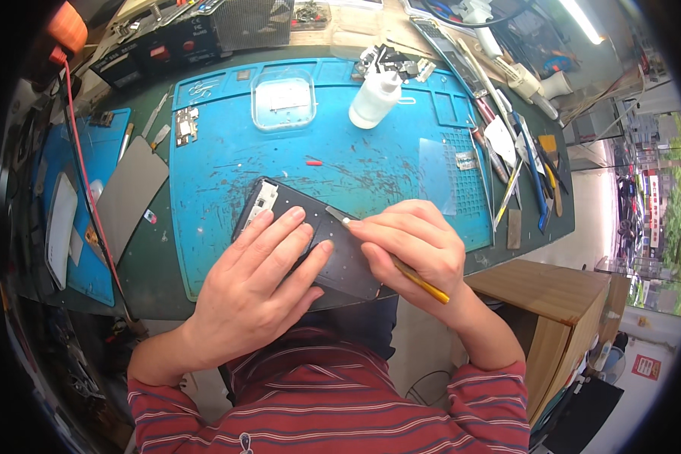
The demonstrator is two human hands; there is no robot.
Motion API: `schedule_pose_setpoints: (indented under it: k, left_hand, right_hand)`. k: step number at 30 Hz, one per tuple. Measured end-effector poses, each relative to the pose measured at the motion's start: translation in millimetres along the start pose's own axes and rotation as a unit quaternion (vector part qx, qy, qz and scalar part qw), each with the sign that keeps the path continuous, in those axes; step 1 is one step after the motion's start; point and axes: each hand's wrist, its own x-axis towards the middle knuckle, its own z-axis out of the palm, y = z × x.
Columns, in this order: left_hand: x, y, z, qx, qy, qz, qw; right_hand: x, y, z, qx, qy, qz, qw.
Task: The person disassembles a smartphone, removes the battery and internal components, cleans the back cover with a brush, and reassembles the device using tweezers and a screwdriver. The process includes detaching connectors, peeling off adhesive, and securing the back cover.
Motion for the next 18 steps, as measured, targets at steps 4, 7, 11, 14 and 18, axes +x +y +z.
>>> schedule_pose_setpoints:
  k: [4,7,11,14,18]
  left_hand:
    - [-0.8,0.7,1.6,0.011,0.0,0.002,1.0]
    - [-0.6,-0.2,0.5,0.007,0.005,0.004,1.0]
    - [-0.8,0.0,1.7,0.009,0.004,0.0,1.0]
    - [-0.2,1.2,1.5,0.021,0.003,0.002,1.0]
    - [-0.3,-0.6,1.3,0.008,0.009,0.007,1.0]
  right_hand:
    - [12.5,-1.9,4.7,0.004,-0.005,-0.003,1.0]
    - [14.3,-0.6,6.1,0.011,-0.001,-0.002,1.0]
    - [-7.3,-4.8,-3.2,-0.035,0.006,0.0,0.999]
    - [8.6,-5.1,-1.7,-0.009,-0.01,0.011,1.0]
    - [23.9,-5.8,10.1,0.004,-0.008,-0.011,1.0]
